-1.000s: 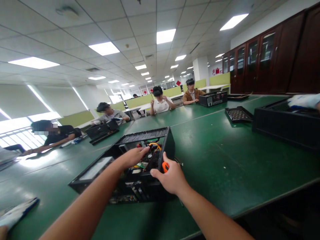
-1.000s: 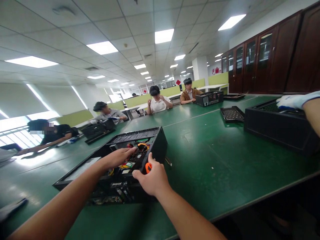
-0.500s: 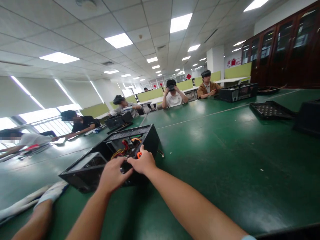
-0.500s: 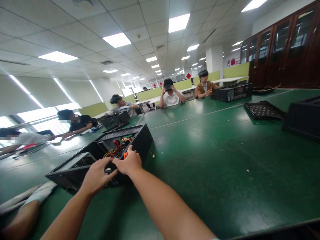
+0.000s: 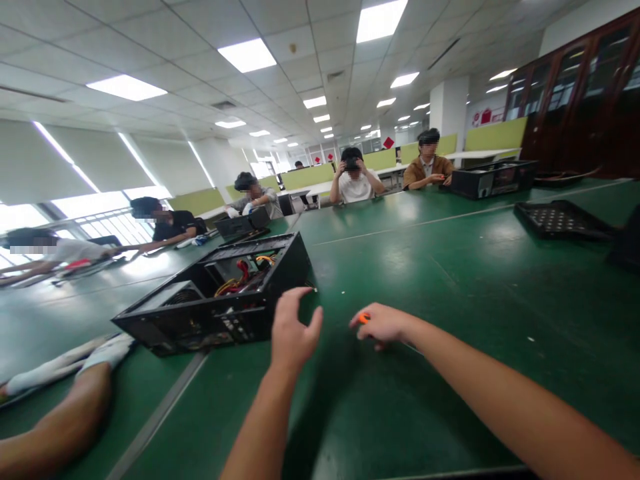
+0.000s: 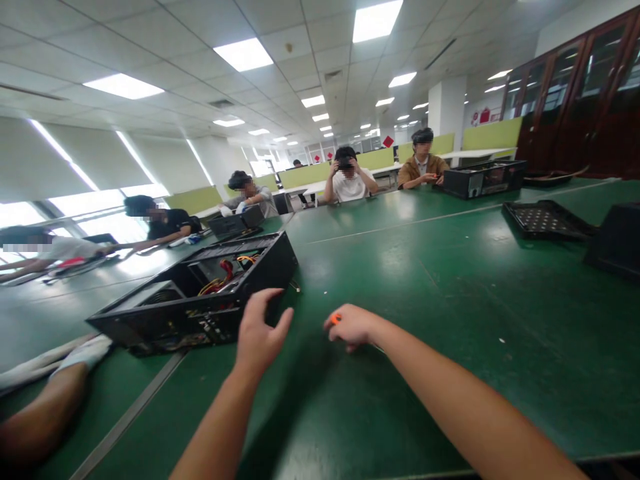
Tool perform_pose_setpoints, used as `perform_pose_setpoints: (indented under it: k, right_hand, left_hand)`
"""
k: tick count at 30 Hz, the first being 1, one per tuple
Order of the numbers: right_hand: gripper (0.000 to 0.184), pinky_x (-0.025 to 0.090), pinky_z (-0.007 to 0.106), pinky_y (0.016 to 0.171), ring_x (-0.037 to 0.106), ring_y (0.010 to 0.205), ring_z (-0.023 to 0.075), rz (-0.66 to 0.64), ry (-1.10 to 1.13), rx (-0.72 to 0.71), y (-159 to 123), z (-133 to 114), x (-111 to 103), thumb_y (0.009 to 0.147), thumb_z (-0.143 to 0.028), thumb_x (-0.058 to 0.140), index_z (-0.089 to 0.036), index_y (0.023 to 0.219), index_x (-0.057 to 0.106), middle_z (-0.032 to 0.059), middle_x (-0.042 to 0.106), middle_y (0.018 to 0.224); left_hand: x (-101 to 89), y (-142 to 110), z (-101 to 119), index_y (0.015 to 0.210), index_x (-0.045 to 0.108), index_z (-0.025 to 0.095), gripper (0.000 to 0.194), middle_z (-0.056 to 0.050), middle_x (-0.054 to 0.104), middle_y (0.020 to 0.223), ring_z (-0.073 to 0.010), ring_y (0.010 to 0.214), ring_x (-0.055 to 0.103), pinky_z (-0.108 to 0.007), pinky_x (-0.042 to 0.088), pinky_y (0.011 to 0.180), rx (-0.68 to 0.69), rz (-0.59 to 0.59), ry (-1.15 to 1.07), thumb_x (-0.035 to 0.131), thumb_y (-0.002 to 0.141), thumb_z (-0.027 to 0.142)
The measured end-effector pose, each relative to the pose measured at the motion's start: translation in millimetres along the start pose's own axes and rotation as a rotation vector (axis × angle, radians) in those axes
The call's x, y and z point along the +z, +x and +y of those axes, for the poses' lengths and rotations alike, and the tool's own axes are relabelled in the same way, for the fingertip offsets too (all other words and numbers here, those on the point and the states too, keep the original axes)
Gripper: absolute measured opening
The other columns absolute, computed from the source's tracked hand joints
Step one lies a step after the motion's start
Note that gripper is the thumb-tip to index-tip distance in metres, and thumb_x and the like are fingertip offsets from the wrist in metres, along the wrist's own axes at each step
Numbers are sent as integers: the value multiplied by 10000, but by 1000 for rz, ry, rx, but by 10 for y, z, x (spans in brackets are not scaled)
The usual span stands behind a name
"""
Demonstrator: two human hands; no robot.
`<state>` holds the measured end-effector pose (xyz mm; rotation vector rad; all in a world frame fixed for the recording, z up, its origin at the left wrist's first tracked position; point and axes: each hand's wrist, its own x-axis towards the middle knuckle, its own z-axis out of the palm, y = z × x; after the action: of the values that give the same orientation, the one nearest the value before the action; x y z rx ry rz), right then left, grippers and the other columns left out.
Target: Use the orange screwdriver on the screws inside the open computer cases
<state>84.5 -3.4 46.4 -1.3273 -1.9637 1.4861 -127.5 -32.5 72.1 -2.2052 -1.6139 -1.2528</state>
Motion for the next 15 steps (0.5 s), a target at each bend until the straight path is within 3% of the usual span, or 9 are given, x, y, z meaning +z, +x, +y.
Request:
perform_pose_setpoints:
  k: [2,4,6,10,15]
  right_hand:
    - [228,530,266,487,507,479,94,-90,44,50,-248,350,-189,813,-153,656,-144,1041,659,-43,557,669]
    - [348,458,209,393,422,409,70,-95,88,52,-408,594,-332,680,-77,613,-164,1015,654,-84,475,594]
    - [364,379,162,352,407,413,63,-78,130,39,-477,748,-411,607,-68,557,-168,949,631,-85,454,594]
    - [334,280,141,332,361,409,50,-109,240,37,-449,888,-410,550,-99,506,-168,869,576,-81,434,601]
    - [508,259,139,370,337,448,23,-138,420,-9,-407,873,-337,519,-125,491,-185,1019,549,-75,444,737]
  left_hand:
    - [461,-150,313,1227,548,207,349,-93,604,1097,-221,928,596,-378,482,876,-32,-244,-264,549,900,330]
    - [860,-260,520,1200,598,205,327,-71,622,974,-189,789,587,-343,492,763,-42,-413,-415,500,934,368]
    - [1123,-331,621,1141,657,208,315,-43,619,854,-172,731,571,-309,478,700,-1,-523,-500,512,934,396]
    - [1268,-377,603,1181,659,203,389,-18,591,788,-141,668,520,-268,432,623,50,-656,-664,655,854,414]
    - [1226,-354,521,1174,674,204,424,-29,611,789,-154,690,529,-284,444,652,-20,-603,-798,735,795,384]
